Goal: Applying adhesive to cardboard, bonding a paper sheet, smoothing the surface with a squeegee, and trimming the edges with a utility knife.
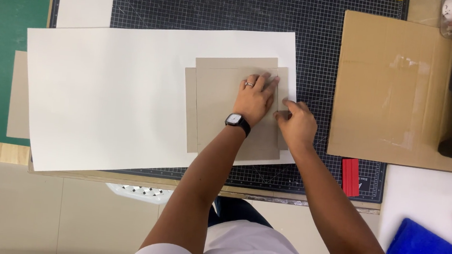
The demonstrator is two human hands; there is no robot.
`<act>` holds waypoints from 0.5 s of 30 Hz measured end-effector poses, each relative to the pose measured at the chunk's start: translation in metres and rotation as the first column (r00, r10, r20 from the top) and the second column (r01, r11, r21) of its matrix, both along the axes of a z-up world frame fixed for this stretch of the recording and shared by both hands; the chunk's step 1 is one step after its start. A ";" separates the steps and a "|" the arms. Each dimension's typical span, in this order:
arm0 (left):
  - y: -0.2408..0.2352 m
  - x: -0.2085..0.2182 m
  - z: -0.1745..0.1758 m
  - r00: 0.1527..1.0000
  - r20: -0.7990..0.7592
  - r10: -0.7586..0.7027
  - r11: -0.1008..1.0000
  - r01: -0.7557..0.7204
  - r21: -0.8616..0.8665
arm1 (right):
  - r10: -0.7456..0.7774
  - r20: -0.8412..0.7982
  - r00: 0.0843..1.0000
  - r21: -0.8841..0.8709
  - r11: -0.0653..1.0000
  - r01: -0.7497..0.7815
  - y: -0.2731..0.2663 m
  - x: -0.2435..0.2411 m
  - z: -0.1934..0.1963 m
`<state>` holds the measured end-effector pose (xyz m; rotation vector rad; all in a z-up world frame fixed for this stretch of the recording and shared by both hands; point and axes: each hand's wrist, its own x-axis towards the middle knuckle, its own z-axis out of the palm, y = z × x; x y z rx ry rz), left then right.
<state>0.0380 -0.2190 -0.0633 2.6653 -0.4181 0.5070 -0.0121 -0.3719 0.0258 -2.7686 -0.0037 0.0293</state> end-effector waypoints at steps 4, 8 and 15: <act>0.000 -0.001 0.002 1.000 -0.007 0.004 1.000 -0.004 0.001 | 0.014 -0.002 1.000 -0.039 0.999 -0.014 -0.001 0.001 -0.002; 0.000 -0.001 0.008 1.000 -0.015 0.007 1.000 -0.007 0.009 | 0.024 0.001 1.000 -0.050 0.998 -0.024 0.000 0.002 0.003; -0.001 0.001 0.009 0.997 -0.076 -0.011 0.997 0.016 0.071 | 0.049 -0.015 0.999 -0.025 0.998 -0.049 0.002 0.002 0.013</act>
